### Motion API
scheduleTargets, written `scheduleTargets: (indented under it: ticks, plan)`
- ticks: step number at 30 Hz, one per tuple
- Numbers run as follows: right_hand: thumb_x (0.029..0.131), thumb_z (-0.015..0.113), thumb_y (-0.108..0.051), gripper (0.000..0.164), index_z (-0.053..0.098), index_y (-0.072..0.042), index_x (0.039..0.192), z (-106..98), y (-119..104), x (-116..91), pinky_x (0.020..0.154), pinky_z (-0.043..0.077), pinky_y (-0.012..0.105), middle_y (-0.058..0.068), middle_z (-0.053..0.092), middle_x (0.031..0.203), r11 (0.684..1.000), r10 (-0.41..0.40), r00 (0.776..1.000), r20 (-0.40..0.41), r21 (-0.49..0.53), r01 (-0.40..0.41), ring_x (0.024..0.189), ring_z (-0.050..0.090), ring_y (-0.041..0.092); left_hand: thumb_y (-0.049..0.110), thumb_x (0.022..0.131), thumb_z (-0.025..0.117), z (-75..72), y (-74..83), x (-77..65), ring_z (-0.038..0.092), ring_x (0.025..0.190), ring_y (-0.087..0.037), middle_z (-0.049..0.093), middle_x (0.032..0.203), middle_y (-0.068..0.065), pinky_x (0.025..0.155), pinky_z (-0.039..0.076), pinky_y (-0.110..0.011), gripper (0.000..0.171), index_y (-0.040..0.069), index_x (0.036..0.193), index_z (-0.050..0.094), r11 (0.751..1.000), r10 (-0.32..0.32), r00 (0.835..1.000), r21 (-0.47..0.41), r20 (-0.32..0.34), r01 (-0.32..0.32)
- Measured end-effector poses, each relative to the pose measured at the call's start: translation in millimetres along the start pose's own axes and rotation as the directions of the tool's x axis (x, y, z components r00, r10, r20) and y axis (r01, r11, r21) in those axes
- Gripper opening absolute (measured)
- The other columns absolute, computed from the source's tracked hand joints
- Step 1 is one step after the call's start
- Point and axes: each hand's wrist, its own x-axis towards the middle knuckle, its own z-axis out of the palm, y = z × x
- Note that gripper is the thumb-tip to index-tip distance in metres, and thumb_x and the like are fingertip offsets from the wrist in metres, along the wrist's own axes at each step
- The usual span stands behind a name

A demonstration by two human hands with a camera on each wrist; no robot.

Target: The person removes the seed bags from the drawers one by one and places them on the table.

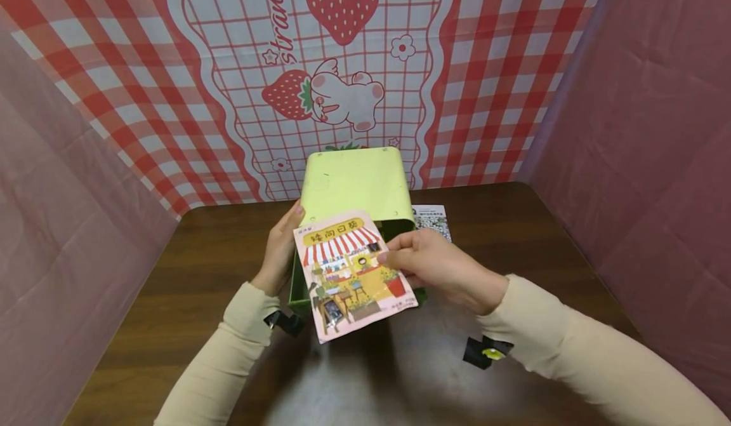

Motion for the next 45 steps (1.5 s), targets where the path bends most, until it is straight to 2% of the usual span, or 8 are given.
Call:
scheduleTargets:
  ticks: [6,12,17,21,28,35,41,45]
  plan:
    - [0.096,0.064,-0.027,0.040,0.053,0.007,0.113,-18.6,-6.4,-4.1,0.071,0.062,0.035,0.006,0.075,0.095,0.997,-0.052,0.996,-0.068,0.045,0.055,0.080,0.073,0.017,0.054,0.097,0.053,-0.1,0.7,-0.9,0.052,0.128,-0.017,0.049,0.149,0.003,0.100,0.051,-0.032,0.059,0.029,0.149,0.042,1.000,-0.030,1.000,-0.005,0.010,0.030]
    - [0.096,0.063,-0.036,0.047,0.055,0.005,0.117,-48.2,-12.8,0.0,0.066,0.061,0.029,-0.003,0.075,0.090,0.995,-0.075,0.976,-0.204,0.055,0.088,0.078,0.071,0.011,0.058,0.095,0.052,0.1,2.2,-1.0,0.038,0.141,-0.013,0.040,0.155,0.008,0.113,0.041,-0.035,0.061,0.031,0.148,0.042,0.999,-0.029,1.000,0.035,0.001,0.029]
    - [0.092,0.065,-0.043,0.062,0.050,0.004,0.130,-78.8,-11.4,11.0,0.066,0.061,0.026,-0.009,0.073,0.088,0.989,-0.067,0.938,-0.341,0.103,0.108,0.077,0.070,0.007,0.057,0.096,0.051,-0.5,1.3,-0.8,0.032,0.145,-0.014,0.038,0.156,0.007,0.118,0.033,-0.038,0.062,0.028,0.150,0.040,0.998,-0.022,1.000,0.058,-0.001,0.022]
    - [0.090,0.067,-0.042,0.056,0.054,-0.002,0.127,-97.9,-4.4,22.9,0.064,0.060,0.022,-0.012,0.070,0.081,0.975,-0.067,0.875,-0.480,0.152,0.159,0.074,0.068,0.004,0.056,0.096,0.052,-0.7,0.8,-1.0,0.033,0.144,-0.014,0.038,0.156,0.006,0.117,0.035,-0.037,0.061,0.028,0.150,0.041,0.999,-0.026,1.000,0.048,-0.001,0.026]
    - [0.092,0.068,-0.034,0.010,0.068,-0.024,0.090,-123.2,13.4,45.2,0.058,0.057,0.018,-0.013,0.067,0.072,0.946,-0.066,0.763,-0.643,0.203,0.254,0.066,0.065,0.001,0.045,0.101,0.049,0.8,17.2,-8.7,0.036,0.143,-0.017,0.036,0.158,0.001,0.113,0.040,-0.037,0.056,0.023,0.151,0.038,0.998,-0.059,0.998,0.027,0.021,0.058]
    - [0.088,0.073,-0.029,0.016,0.072,-0.030,0.073,-141.8,33.7,67.8,0.052,0.053,0.016,-0.014,0.064,0.065,0.916,0.019,0.665,-0.747,0.279,0.288,0.058,0.060,0.000,0.048,0.100,0.050,-0.9,3.7,0.1,0.038,0.141,-0.016,0.036,0.157,0.004,0.111,0.043,-0.037,0.055,0.028,0.150,0.039,0.998,-0.060,0.998,0.015,0.020,0.059]
    - [0.086,0.076,-0.027,0.006,0.077,-0.028,0.080,-157.0,58.0,90.9,0.051,0.049,0.013,-0.016,0.062,0.062,0.913,0.086,0.579,-0.811,0.297,0.280,0.058,0.056,-0.002,0.054,0.097,0.051,-0.6,3.4,-1.1,0.038,0.142,-0.016,0.038,0.156,0.005,0.112,0.041,-0.039,0.057,0.031,0.148,0.042,0.999,-0.046,0.999,0.023,0.011,0.046]
    - [0.088,0.074,-0.023,0.013,0.075,-0.026,0.075,-163.5,77.0,107.1,0.049,0.045,0.012,-0.015,0.060,0.059,0.893,0.134,0.538,-0.832,0.337,0.299,0.055,0.054,-0.001,0.057,0.096,0.052,-0.8,3.4,-1.1,0.036,0.143,-0.015,0.039,0.155,0.006,0.114,0.039,-0.038,0.059,0.031,0.148,0.043,0.999,-0.040,0.999,0.037,-0.002,0.040]
